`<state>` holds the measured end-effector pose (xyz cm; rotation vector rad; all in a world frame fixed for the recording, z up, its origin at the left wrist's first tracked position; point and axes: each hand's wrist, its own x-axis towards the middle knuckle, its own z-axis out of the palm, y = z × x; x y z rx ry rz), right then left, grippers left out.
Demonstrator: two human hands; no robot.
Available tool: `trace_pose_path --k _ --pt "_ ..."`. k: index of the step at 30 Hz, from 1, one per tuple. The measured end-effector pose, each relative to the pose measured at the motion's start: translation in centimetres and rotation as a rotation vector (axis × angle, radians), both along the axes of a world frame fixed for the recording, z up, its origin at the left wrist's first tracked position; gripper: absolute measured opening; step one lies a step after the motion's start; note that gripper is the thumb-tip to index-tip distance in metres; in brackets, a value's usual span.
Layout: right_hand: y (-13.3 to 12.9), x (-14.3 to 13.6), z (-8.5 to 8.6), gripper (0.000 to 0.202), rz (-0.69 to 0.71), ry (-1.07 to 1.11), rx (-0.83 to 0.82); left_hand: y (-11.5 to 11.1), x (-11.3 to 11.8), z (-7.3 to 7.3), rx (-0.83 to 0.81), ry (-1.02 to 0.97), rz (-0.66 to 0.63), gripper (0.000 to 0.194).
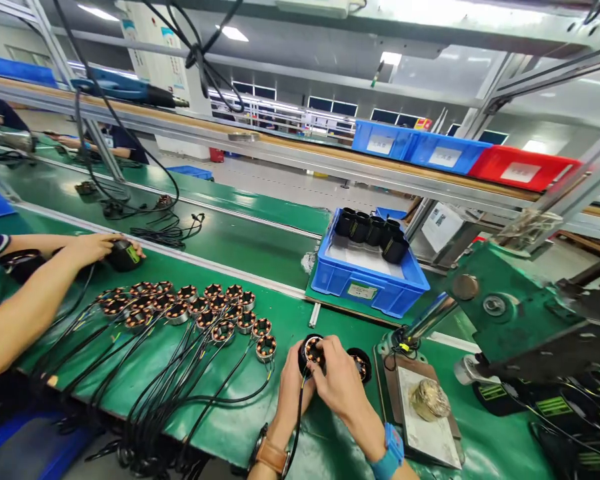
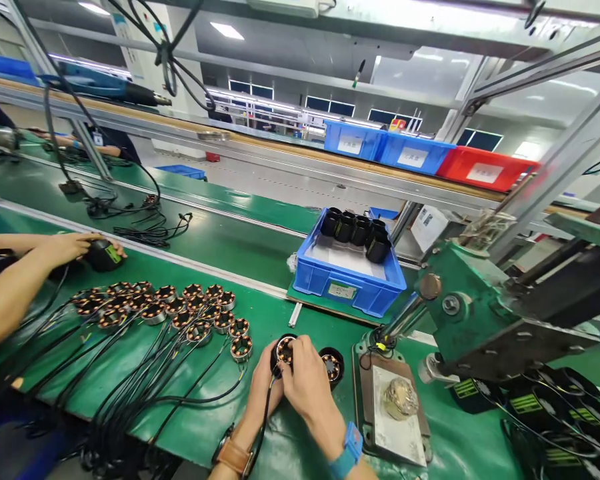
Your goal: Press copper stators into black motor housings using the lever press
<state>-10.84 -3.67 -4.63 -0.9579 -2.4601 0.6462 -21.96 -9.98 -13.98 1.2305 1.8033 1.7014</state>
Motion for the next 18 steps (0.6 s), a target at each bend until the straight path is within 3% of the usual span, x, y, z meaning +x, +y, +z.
trace_pose_path --k 3,7,11,13,16,18 --pt "-0.4 0.7 0.7 0.054 -0.036 -0.063 -0.043 -0.2 0.7 0.1 -0.053 0.022 0.035 0.053" --pt "-0.1 1.8 2.6 0.043 0.052 -0.154 -0.079 -0.4 1.3 0.4 -0.133 0.052 0.043 0.060" --pt "-0.2 1.8 3.4 0.039 -0.037 -0.310 -0.031 -0.5 0.9 0.8 -0.144 0.075 -0.008 0.057" --pt "-0.2 1.8 3.5 0.042 -0.017 -0.360 -0.030 -0.8 0.4 0.9 -0.129 0.094 -0.056 0.058" --pt "0.2 2.6 3.9 0.071 0.165 -0.393 -0.144 -1.1 -0.2 0.9 -0.091 0.133 -0.126 0.063" --pt "0.8 3.4 4.2 0.093 0.189 -0.411 -0.192 -1.1 -0.2 0.9 -0.103 0.146 -0.129 0.067"
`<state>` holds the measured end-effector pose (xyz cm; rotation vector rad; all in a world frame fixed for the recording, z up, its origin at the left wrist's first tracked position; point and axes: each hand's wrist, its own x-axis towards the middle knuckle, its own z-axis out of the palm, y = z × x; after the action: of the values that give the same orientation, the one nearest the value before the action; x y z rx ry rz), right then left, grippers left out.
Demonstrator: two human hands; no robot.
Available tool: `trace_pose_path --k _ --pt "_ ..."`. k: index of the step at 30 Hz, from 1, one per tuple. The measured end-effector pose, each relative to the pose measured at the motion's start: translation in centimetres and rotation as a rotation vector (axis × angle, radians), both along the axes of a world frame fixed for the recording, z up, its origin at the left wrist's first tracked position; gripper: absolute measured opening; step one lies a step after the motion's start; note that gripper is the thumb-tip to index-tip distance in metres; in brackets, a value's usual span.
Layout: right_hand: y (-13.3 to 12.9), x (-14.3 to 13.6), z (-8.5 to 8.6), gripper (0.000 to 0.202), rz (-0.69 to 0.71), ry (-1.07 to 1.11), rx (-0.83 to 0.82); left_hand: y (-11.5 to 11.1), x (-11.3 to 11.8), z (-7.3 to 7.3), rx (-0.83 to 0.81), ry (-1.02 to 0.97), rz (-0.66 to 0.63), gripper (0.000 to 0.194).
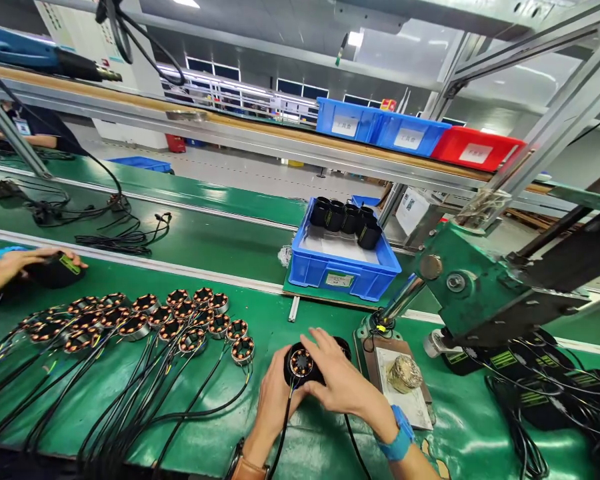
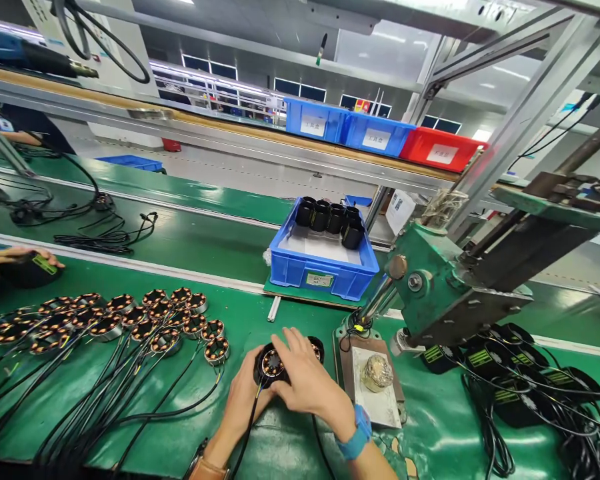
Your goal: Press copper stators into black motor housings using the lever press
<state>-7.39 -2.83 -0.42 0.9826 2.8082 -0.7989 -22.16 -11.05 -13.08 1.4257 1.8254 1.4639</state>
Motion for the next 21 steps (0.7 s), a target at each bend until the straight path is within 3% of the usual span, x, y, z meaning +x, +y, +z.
trace_pose_path --k 2,6,8,10,13,16,19,21 --pt "0.5 1.0 -0.1 0.093 -0.104 -0.040 0.050 0.2 0.3 0.1 -0.031 0.009 0.031 0.067" --pt "0.8 2.7 -1.4 0.064 -0.234 -0.090 0.118 0.8 1.0 0.1 -0.039 0.042 0.066 0.062" --pt "0.9 3.2 -1.7 0.063 -0.297 -0.093 0.133 1.2 1.1 -0.3 -0.036 0.056 0.047 0.063" --pt "1.7 3.1 -1.0 0.066 -0.374 -0.080 0.166 1.7 1.2 -1.0 -0.040 0.054 -0.031 0.068" --pt "6.0 1.1 2.6 0.067 -0.493 0.027 0.287 2.2 1.6 -2.1 -0.088 0.050 -0.177 0.081" --pt "13.8 -2.0 8.0 0.059 -0.709 0.156 0.459 1.8 1.8 -2.3 -0.167 0.105 -0.185 0.087" --pt "21.7 -4.8 12.0 0.050 -0.927 0.194 0.534 -0.2 1.4 -1.1 -0.174 0.178 -0.147 0.077" --pt "25.4 -6.1 12.8 0.041 -0.975 0.172 0.525 -2.2 0.9 0.2 -0.112 0.206 -0.124 0.059"
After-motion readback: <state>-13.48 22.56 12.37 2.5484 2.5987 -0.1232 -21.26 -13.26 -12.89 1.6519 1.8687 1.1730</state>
